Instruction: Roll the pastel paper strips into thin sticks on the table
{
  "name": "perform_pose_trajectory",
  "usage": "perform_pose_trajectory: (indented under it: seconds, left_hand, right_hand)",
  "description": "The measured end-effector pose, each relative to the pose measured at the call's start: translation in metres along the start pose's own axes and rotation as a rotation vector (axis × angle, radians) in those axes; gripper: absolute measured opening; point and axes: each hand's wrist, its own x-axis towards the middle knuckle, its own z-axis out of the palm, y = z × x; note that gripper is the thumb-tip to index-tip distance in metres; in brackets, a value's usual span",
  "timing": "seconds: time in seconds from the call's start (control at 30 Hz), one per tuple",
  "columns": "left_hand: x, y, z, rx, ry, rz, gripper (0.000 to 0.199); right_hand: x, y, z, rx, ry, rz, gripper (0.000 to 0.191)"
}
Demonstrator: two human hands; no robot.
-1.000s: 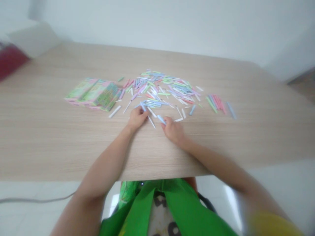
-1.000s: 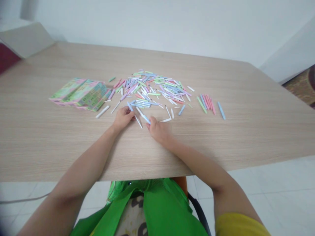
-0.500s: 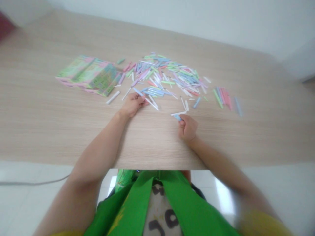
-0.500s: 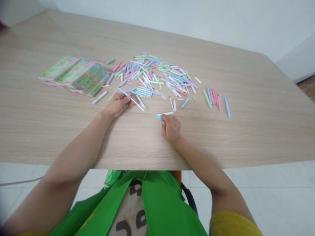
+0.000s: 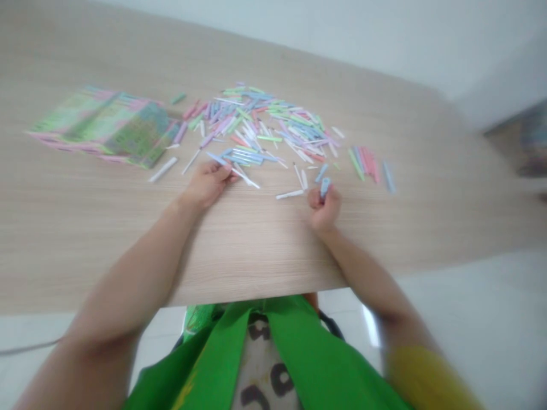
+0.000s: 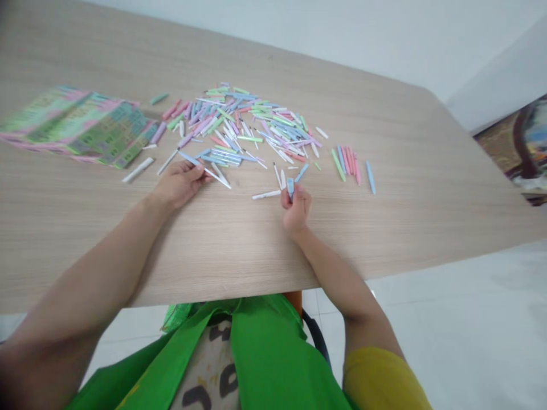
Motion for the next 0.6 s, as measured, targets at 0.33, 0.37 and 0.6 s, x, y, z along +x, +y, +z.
perform_pose_trajectory:
  seconds: [0.33,0.37,0.6]
  left_hand:
    - [-0.003,0.009,0.002,-0.024,0.077,-0.082,0.014]
    - [-0.004,0.01,0.003,-0.023,0.085,-0.087,0.014]
    - [-0.01,0.019,0.01,0.004,0.136,-0.121,0.024]
  right_hand:
    - [-0.006,-0.046,0.005,0.247,-0.152,0.232,0.054]
    - [-0.005,-0.045,0.005,0.209,-0.132,0.218,0.052]
    - [0.005,-0.019,0.0,0.007,0.152,0.164,0.049]
